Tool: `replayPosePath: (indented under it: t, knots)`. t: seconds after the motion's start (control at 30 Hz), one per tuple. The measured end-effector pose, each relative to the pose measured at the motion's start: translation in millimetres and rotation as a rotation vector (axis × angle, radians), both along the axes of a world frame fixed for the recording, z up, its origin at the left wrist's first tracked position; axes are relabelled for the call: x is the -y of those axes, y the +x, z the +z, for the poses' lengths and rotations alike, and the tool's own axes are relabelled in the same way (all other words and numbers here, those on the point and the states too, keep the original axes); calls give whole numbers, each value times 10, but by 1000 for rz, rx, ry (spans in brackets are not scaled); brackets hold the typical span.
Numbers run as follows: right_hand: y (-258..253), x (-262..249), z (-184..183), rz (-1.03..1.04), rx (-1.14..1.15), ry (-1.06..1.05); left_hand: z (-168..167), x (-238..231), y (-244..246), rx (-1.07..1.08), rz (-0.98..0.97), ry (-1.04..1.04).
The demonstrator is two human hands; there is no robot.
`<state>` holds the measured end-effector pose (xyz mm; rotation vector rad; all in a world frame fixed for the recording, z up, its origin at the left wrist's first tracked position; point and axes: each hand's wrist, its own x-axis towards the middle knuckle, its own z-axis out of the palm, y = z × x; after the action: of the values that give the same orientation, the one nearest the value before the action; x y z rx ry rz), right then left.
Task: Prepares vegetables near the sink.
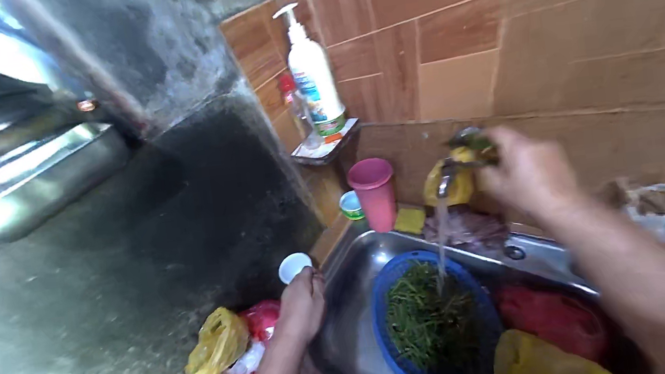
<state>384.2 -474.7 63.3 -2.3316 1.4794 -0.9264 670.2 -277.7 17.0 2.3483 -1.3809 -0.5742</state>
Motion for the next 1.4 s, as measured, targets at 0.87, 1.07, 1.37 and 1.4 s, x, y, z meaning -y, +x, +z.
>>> replayPosePath:
  t: [0.87,1.07,1.37,1.4]
  knots:
    - [1082,-1346,6,653,489,951,269,-1219,1006,357,373,43]
    - [1359,-1664,86,833,229,905,613,-1148,185,512,-188,-803]
    - [1463,-1895,235,896,-75,594,968,-1302,11,209,-291,-401]
    - [1456,-1918,247,901,-101,575,1001,-1307,3,125,-286,-341]
